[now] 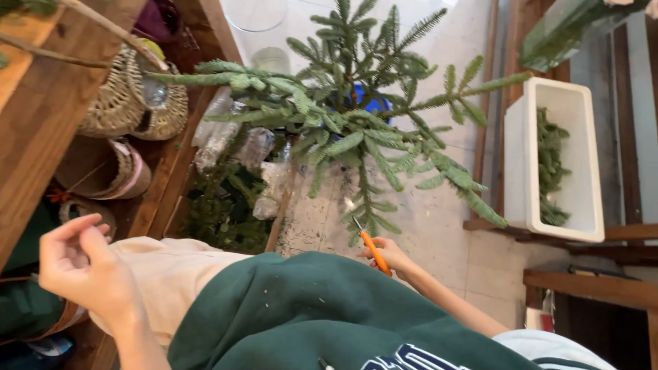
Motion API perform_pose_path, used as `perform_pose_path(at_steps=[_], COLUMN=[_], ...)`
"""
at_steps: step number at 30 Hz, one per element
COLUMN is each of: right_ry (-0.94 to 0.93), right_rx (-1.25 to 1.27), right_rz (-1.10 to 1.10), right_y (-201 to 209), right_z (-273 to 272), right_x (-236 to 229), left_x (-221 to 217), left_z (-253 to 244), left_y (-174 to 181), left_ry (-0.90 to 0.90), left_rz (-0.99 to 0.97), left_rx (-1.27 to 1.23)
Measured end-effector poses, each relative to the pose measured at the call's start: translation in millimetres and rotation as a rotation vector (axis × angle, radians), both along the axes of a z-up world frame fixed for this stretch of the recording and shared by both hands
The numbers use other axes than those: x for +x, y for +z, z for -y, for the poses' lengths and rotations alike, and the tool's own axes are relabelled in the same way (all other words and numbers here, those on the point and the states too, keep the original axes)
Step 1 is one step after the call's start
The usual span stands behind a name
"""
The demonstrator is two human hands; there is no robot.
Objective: The person trims branches from a small potted evergreen tree using orange-handled shears. They then cut pieces of moss and insert them into the tree's branches, adjusting the foliage with their hands.
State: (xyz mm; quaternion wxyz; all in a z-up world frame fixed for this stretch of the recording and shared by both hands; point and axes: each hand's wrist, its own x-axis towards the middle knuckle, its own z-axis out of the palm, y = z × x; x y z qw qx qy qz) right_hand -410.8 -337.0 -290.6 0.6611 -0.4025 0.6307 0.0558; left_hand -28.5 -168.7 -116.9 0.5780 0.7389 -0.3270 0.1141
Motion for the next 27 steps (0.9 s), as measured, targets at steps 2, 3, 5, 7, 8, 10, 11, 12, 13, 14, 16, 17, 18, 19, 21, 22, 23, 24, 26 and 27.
perform_pose_path(at_steps=[2, 3, 5, 7, 8, 10, 11, 12, 13, 14, 16, 17, 18, 19, 21, 22, 23, 24, 26, 27], right_ry=[-0.082, -0.156, -0.22, -0.276, -0.336, -0.393, -0.34, -0.285, -0.28, -0.285, -0.288, -0.318, -0.351, -0.351, -0.427, -0.428, -0.474, -0.519, -0.528, -0.536], right_rx=[0.006, 0.008, -0.002, -0.003, -0.012, -0.02, -0.06, -0.1, -0.1, -0.113, -0.129, -0.169, -0.207, -0.209, -0.282, -0.282, -0.34, -0.396, -0.417, -0.44], right_rz=[-0.004, -0.005, -0.03, -0.056, -0.024, 0.008, -0.043, -0.093, -0.093, -0.109, -0.122, -0.089, -0.054, -0.051, 0.029, 0.031, 0.095, 0.157, 0.175, 0.192], right_y=[-32.7, -49.3, -75.3, -90.1, -92.4, -99.0, -103.5, -108.2, -110.0, -112.0, -115.9, -118.0, -120.2, -121.6, -125.0, -143.2, -161.5, -179.9, -162.4, -153.4], right_z=[-4.4, -7.2, -10.6, -19.9, -20.3, -20.1, -19.8, -19.4, -19.1, -15.8, -8.1, -3.8, -0.1, 6.6, 16.9, 24.5, 32.2, 38.5, 49.4, 55.8], right_x=[-18.4, -25.8, -43.0, -56.7, -62.5, -74.3, -80.2, -86.4, -91.7, -93.4, -95.8, -96.5, -96.8, -95.5, -92.4, -95.7, -98.9, -102.1, -98.1, -96.5], left_x=[-12.4, -17.5, -26.4, -33.1, -36.1, -40.1, -41.0, -42.3, -46.5, -48.6, -54.8, -58.9, -62.7, -67.8, -77.0, -77.9, -78.5, -78.9, -77.8, -77.2], left_z=[6.9, 9.2, 13.5, 10.8, 12.0, 14.5, 15.6, 16.5, 18.2, 22.0, 29.9, 34.0, 38.4, 42.8, 51.4, 52.6, 53.8, 54.6, 52.7, 53.0], left_y=[6.3, 9.7, 10.2, 13.0, 14.5, 17.0, 17.9, 18.6, 17.6, 17.9, 18.4, 18.3, 18.3, 19.2, 20.8, 12.9, 4.8, -3.4, -9.8, -13.1], left_ry=[-0.033, -0.057, -0.086, -0.107, -0.118, -0.124, -0.134, -0.142, -0.137, -0.151, -0.163, -0.178, -0.195, -0.194, -0.227, -0.228, -0.246, -0.265, -0.269, -0.272], left_rz=[-0.004, -0.004, -0.013, -0.022, -0.067, -0.113, -0.108, -0.102, -0.103, -0.154, -0.202, -0.221, -0.241, -0.238, -0.326, -0.324, -0.283, -0.242, -0.264, -0.287], left_rx=[0.015, 0.027, 0.037, 0.055, 0.053, 0.051, 0.059, 0.067, 0.067, 0.064, 0.059, 0.089, 0.12, 0.118, 0.208, 0.207, 0.187, 0.169, 0.198, 0.225])
